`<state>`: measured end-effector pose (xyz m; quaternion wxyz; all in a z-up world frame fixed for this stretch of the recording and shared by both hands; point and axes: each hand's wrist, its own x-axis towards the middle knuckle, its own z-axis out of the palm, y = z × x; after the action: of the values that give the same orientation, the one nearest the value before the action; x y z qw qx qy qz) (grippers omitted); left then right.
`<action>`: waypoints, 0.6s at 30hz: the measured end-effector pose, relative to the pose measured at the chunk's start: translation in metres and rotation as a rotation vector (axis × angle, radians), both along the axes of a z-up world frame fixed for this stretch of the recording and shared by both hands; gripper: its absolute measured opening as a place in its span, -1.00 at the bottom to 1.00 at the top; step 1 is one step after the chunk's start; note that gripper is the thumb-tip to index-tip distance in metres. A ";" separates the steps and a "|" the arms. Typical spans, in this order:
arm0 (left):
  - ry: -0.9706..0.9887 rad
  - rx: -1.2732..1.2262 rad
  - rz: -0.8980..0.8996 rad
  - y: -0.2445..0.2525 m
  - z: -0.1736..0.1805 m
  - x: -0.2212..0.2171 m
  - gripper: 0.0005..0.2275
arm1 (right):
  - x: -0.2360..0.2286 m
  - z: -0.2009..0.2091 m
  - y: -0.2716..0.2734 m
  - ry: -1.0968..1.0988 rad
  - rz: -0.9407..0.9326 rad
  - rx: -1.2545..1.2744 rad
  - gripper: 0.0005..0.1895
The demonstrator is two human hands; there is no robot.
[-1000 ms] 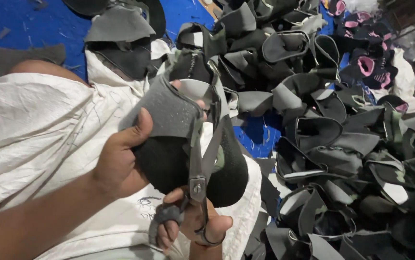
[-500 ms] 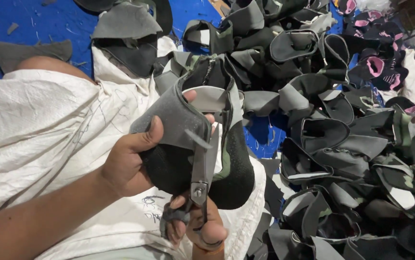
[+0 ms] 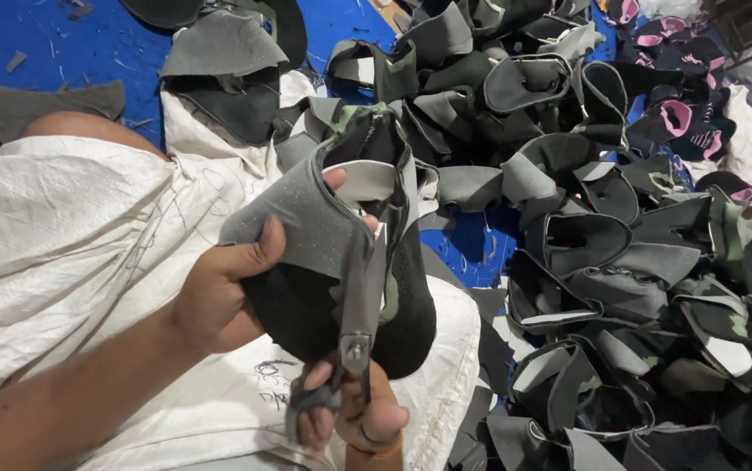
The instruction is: The person sits on the floor and uses shears to cut the upper parts of black shoes. They pick up shoes from a pile, trim the material, and discard the cut pieces onto a white sack on their lap.
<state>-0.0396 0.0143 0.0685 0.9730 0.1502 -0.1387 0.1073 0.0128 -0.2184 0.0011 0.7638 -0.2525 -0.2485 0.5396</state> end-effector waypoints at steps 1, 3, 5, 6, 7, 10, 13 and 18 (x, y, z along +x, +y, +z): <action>-0.006 0.010 -0.009 -0.001 -0.001 -0.001 -0.41 | 0.003 -0.011 -0.004 -0.004 -0.041 0.020 -0.13; 0.023 0.001 -0.004 0.000 0.000 -0.001 -0.41 | -0.002 -0.017 -0.009 -0.026 -0.117 -0.029 -0.23; 0.050 -0.004 -0.002 0.001 -0.001 0.001 -0.41 | -0.005 -0.023 -0.010 -0.050 -0.196 -0.072 -0.32; 0.036 -0.017 -0.011 0.002 -0.003 0.002 -0.41 | -0.006 -0.026 -0.010 -0.116 -0.226 -0.127 -0.28; 0.023 -0.036 -0.023 0.001 -0.005 0.003 -0.42 | -0.009 -0.028 -0.013 -0.182 -0.260 -0.188 -0.25; 0.036 -0.024 -0.022 0.001 -0.007 0.000 -0.44 | -0.004 -0.018 -0.012 -0.387 -0.205 -0.251 -0.14; 0.078 0.020 0.022 0.004 -0.009 0.001 -0.45 | -0.016 0.021 0.015 -0.040 -0.019 -0.130 -0.03; 0.078 -0.012 -0.032 0.003 -0.008 0.002 -0.48 | -0.009 -0.009 0.006 0.022 -0.134 -0.024 -0.09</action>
<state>-0.0378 0.0171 0.0604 0.9801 0.1463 -0.1023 0.0865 0.0035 -0.2124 -0.0074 0.7977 -0.2717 -0.2162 0.4931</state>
